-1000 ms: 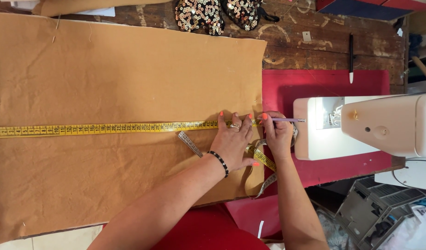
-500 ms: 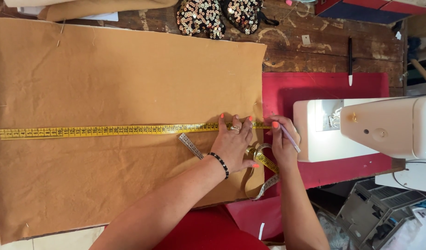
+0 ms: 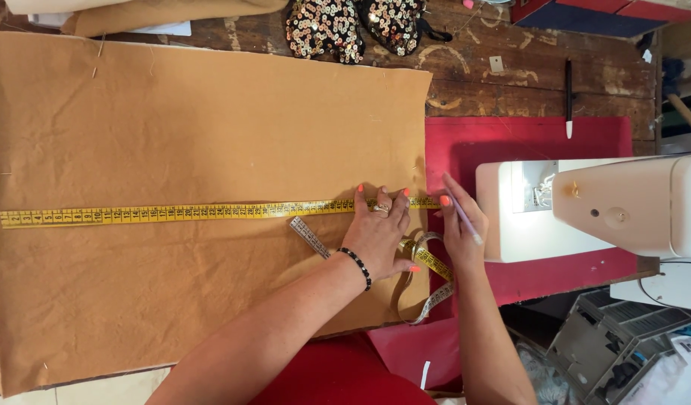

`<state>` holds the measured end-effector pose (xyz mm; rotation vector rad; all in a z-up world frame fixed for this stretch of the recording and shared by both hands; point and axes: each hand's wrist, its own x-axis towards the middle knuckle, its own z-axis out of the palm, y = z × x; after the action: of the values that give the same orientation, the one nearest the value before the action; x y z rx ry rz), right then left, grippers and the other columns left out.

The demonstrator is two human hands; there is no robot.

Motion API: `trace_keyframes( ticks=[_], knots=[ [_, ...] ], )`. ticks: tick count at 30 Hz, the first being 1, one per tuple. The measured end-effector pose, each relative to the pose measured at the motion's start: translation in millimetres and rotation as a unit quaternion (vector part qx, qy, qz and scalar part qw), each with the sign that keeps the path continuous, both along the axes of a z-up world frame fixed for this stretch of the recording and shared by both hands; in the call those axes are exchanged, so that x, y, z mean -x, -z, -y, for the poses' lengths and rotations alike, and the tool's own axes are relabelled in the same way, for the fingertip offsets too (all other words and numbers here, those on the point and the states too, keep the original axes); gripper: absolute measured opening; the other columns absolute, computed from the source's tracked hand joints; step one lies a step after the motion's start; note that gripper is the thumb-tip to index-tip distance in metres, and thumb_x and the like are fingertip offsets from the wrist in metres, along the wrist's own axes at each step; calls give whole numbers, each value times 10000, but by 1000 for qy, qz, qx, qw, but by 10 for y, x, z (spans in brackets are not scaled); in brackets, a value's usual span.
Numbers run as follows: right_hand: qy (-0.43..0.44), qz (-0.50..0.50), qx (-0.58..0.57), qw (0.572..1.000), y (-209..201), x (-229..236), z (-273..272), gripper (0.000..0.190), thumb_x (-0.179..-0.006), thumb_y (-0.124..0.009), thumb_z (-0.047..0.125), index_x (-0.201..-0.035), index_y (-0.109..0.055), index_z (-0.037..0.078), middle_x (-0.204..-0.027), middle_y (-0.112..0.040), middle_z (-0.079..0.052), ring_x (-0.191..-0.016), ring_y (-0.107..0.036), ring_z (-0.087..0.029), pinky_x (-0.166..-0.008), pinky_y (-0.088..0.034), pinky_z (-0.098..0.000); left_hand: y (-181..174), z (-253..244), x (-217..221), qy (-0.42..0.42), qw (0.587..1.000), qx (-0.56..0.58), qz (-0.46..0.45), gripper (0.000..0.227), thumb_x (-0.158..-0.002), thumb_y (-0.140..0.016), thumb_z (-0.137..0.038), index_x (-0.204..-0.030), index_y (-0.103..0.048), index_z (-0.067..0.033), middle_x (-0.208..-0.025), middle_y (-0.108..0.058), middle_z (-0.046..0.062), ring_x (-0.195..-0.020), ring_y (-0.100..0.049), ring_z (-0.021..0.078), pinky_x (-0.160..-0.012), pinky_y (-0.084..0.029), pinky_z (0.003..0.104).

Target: The person uses a measuring tape to measure a large piece of brown fabric and then a white plastic bar on a wooden table, marking dimensions with a pen.

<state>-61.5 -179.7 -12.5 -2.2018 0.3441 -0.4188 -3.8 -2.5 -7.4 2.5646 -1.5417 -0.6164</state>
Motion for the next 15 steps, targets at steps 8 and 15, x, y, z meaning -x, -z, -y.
trace_keyframes(
  ticks=[8,15],
  knots=[
    [11,1,13,1000,398,2,183,205,-1080,-603,173,-987,-734,47,-672,-691,-71,-552,-651,-156,-603,-551,-297,-43,-10,-30,8,1000,-7,-10,978,-907,-467,-749,-1568,-355,-38,-1653,-312,177,-1473,-278,449,-1078,-240,829],
    [-17,12,60,998,353,-32,165,193,-1079,-606,178,-973,-743,93,-641,-662,-45,-602,-646,-193,-664,-548,-334,-64,-20,-24,7,1000,-9,-7,978,-906,-474,-748,-1567,-357,-36,-1656,-309,175,-1473,-280,447,-1082,-238,827]
  ],
)
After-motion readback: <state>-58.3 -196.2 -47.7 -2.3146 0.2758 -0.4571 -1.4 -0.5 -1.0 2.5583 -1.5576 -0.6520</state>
